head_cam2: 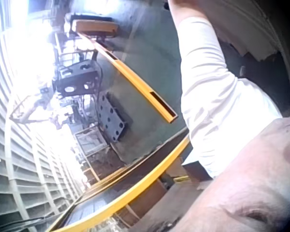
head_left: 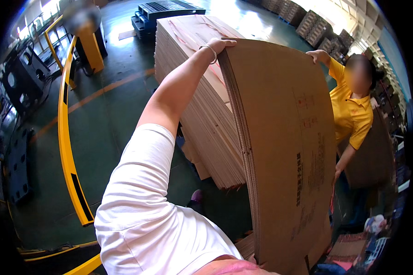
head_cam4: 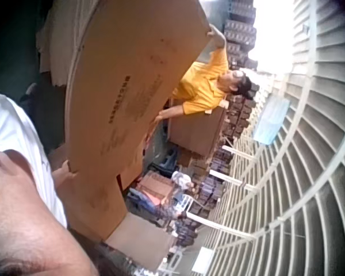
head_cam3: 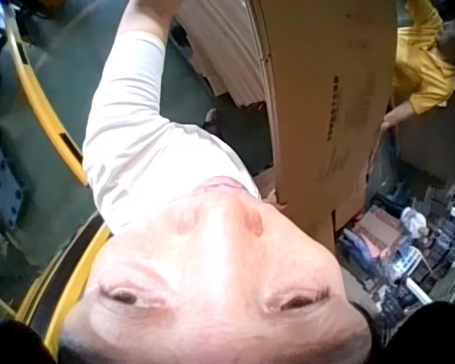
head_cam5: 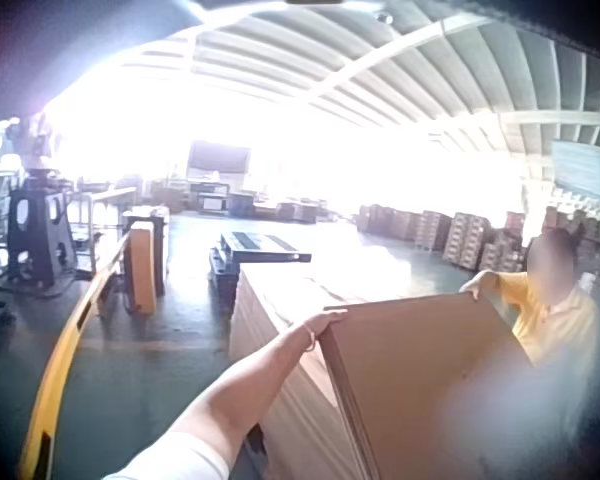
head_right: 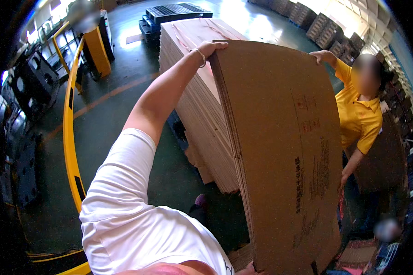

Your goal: The person lifts and stacks flat cardboard sheets, then wraps and ties them with red plastic straps. They repeat this process, handling the stacks and securing them with straps by hand.

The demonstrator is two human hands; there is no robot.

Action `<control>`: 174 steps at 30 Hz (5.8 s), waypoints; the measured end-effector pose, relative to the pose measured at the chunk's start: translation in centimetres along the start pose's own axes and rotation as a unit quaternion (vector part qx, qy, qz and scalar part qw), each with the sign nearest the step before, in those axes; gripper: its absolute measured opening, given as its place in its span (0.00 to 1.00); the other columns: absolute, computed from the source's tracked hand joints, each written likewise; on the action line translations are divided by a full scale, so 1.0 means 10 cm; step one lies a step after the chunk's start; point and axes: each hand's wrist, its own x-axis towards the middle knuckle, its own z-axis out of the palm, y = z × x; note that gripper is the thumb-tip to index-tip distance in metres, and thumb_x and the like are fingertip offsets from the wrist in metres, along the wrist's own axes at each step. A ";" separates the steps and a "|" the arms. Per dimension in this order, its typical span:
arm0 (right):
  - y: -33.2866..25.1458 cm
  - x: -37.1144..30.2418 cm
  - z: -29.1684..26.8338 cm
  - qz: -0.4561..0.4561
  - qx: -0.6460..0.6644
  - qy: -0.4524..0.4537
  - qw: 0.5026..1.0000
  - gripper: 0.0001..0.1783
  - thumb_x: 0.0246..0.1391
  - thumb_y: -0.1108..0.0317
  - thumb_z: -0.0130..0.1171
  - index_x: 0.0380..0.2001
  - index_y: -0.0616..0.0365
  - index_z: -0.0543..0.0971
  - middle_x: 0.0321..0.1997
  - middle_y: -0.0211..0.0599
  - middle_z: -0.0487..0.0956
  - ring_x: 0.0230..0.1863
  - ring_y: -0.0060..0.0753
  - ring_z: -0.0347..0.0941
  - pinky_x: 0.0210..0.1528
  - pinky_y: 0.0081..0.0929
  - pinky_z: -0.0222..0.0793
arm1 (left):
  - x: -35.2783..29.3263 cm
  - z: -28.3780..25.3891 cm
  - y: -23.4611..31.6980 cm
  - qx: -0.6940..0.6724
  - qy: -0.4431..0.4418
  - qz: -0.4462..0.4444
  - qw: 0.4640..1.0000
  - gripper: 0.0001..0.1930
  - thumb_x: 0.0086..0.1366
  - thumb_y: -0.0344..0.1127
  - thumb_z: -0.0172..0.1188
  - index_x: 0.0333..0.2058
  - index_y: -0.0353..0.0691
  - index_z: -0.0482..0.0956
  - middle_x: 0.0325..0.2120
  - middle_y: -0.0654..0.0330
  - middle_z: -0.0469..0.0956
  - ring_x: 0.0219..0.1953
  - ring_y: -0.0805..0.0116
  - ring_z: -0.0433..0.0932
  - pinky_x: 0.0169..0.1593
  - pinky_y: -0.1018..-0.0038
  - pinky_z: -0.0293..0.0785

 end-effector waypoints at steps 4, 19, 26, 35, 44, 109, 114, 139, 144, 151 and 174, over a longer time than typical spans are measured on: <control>-0.26 0.08 0.71 0.000 0.000 -0.022 1.000 0.24 0.42 0.60 0.60 0.41 0.61 0.69 0.37 0.45 0.71 0.37 0.35 0.67 0.39 0.26 0.65 | 0.61 -0.45 -0.17 -0.013 -0.001 0.000 1.000 0.22 0.48 0.43 0.64 0.36 0.30 0.74 0.29 0.54 0.77 0.28 0.65 0.78 0.36 0.71 0.74; -1.38 -0.78 3.12 -0.046 -0.042 0.011 0.998 0.26 0.43 0.61 0.56 0.45 0.61 0.65 0.43 0.47 0.68 0.43 0.37 0.63 0.44 0.30 0.62 | 2.81 -1.42 -1.19 -0.106 0.003 -0.133 0.985 0.20 0.46 0.40 0.65 0.34 0.30 0.76 0.28 0.54 0.77 0.26 0.65 0.76 0.33 0.73 0.72; -1.95 -1.49 4.13 -0.042 -0.062 0.034 0.997 0.27 0.44 0.62 0.55 0.47 0.61 0.63 0.45 0.48 0.66 0.46 0.38 0.62 0.47 0.32 0.61 | 3.96 -2.47 -1.09 -0.161 -0.013 -0.109 0.981 0.13 0.47 0.42 0.63 0.29 0.41 0.78 0.23 0.62 0.77 0.22 0.69 0.75 0.29 0.74 0.73; -2.22 -1.88 5.00 -0.034 -0.065 0.037 0.997 0.29 0.45 0.63 0.53 0.50 0.60 0.60 0.49 0.50 0.64 0.50 0.39 0.60 0.50 0.35 0.59 | 5.03 -3.23 -0.77 -0.111 -0.002 -0.129 0.985 0.15 0.48 0.44 0.62 0.30 0.41 0.76 0.24 0.60 0.76 0.21 0.67 0.76 0.31 0.70 0.75; -2.68 -2.42 6.16 -0.017 -0.091 0.053 0.994 0.30 0.45 0.63 0.51 0.53 0.60 0.58 0.52 0.51 0.62 0.53 0.40 0.57 0.53 0.37 0.57 | 5.96 -4.01 -1.25 -0.158 -0.007 -0.159 0.975 0.13 0.49 0.40 0.62 0.30 0.39 0.77 0.24 0.60 0.76 0.23 0.68 0.75 0.31 0.72 0.73; -0.88 -2.71 5.66 0.345 0.318 0.130 0.873 0.29 0.54 0.53 0.45 0.54 0.62 0.59 0.57 0.46 0.60 0.57 0.40 0.56 0.60 0.36 0.50 | 4.38 -6.53 -2.93 -0.123 0.188 -0.344 0.912 0.07 0.58 0.39 0.53 0.27 0.43 0.73 0.23 0.60 0.76 0.25 0.67 0.76 0.25 0.74 0.71; 0.10 -3.79 5.55 0.422 0.311 0.060 0.849 0.14 0.53 0.62 0.49 0.39 0.58 0.71 0.38 0.39 0.74 0.39 0.33 0.70 0.40 0.27 0.70 | 5.01 -6.64 -2.76 -0.089 0.185 -0.324 0.924 0.11 0.58 0.44 0.52 0.31 0.43 0.73 0.26 0.62 0.76 0.28 0.70 0.75 0.29 0.76 0.69; -2.28 -5.82 9.97 0.390 -0.271 -0.339 0.812 0.13 0.53 0.65 0.50 0.42 0.56 0.70 0.35 0.37 0.75 0.34 0.27 0.72 0.36 0.25 0.69 | 7.40 -6.60 -2.96 -0.106 -0.319 -0.084 0.938 0.26 0.65 0.50 0.35 0.46 0.30 0.66 0.44 0.54 0.67 0.47 0.67 0.63 0.52 0.74 0.57; -2.35 -6.06 10.07 0.415 -0.297 -0.317 0.799 0.13 0.53 0.67 0.50 0.42 0.56 0.69 0.34 0.37 0.75 0.35 0.28 0.72 0.38 0.25 0.69 | 7.47 -6.35 -3.04 -0.207 -0.178 -0.272 0.923 0.22 0.63 0.49 0.43 0.41 0.31 0.67 0.27 0.61 0.69 0.32 0.71 0.65 0.41 0.73 0.63; -1.72 -6.42 9.51 0.316 -0.181 -0.388 0.847 0.11 0.52 0.67 0.50 0.40 0.56 0.70 0.33 0.35 0.74 0.32 0.28 0.72 0.34 0.25 0.69 | 7.73 -6.17 -2.55 -0.532 -0.129 -0.303 0.780 0.21 0.60 0.39 0.50 0.51 0.39 0.60 0.38 0.54 0.73 0.46 0.63 0.70 0.50 0.69 0.64; -0.18 -7.35 9.82 0.404 -0.011 -0.247 0.881 0.10 0.45 0.61 0.54 0.25 0.57 0.73 0.21 0.32 0.73 0.17 0.22 0.66 0.18 0.22 0.62 | 8.04 -6.07 -1.62 0.100 -0.444 0.081 0.887 0.29 0.61 0.35 0.50 0.56 0.32 0.48 0.49 0.51 0.61 0.51 0.63 0.60 0.55 0.70 0.55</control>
